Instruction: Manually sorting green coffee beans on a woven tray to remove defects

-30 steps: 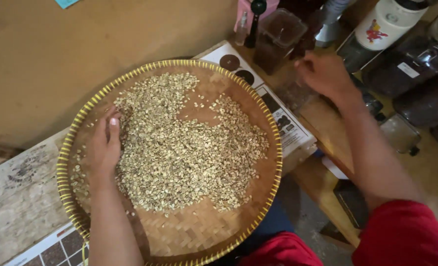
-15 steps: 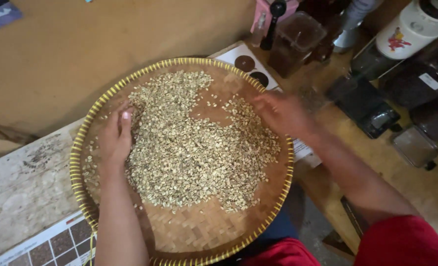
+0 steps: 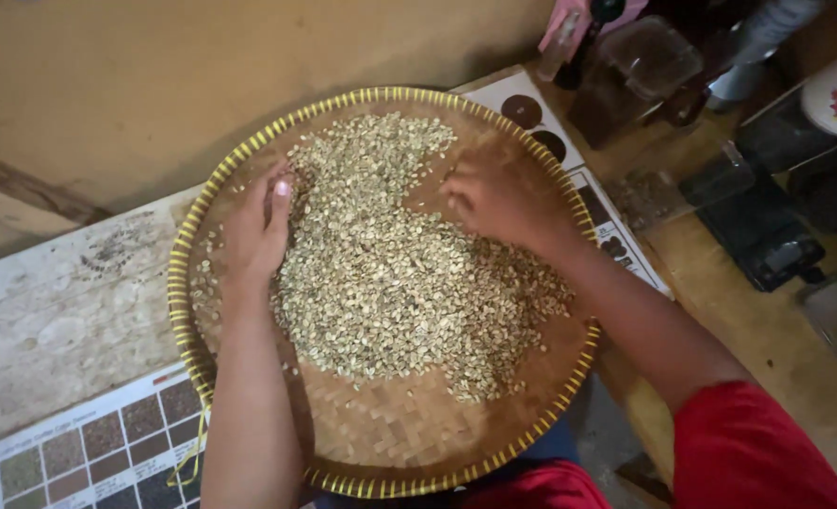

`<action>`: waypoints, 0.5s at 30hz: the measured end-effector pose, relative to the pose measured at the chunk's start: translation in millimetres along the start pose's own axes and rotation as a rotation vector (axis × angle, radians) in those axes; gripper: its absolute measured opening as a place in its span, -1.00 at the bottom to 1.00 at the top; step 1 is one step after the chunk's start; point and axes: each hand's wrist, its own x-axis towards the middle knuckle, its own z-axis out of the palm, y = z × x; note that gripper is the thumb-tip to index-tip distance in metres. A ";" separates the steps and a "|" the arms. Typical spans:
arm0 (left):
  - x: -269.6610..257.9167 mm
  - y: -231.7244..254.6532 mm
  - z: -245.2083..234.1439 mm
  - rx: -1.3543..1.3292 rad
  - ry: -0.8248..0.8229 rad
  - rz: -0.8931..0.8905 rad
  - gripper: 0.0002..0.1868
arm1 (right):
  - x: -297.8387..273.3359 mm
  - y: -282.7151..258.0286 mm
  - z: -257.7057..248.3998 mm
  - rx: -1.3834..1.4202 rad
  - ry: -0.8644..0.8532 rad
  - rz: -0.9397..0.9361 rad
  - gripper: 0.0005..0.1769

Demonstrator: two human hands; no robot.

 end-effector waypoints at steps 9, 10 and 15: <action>-0.5 16.1 -10.3 -0.069 0.030 0.051 -0.59 | 40.1 -22.9 -43.0 0.099 -0.056 0.042 -0.88; -1.9 15.2 -11.4 -0.067 0.028 0.045 -0.59 | 29.1 -11.8 -10.9 0.105 -0.059 0.040 -0.88; -4.6 9.8 -5.0 -0.105 0.027 0.121 -0.58 | -20.5 39.7 150.6 0.401 -0.100 0.166 -0.93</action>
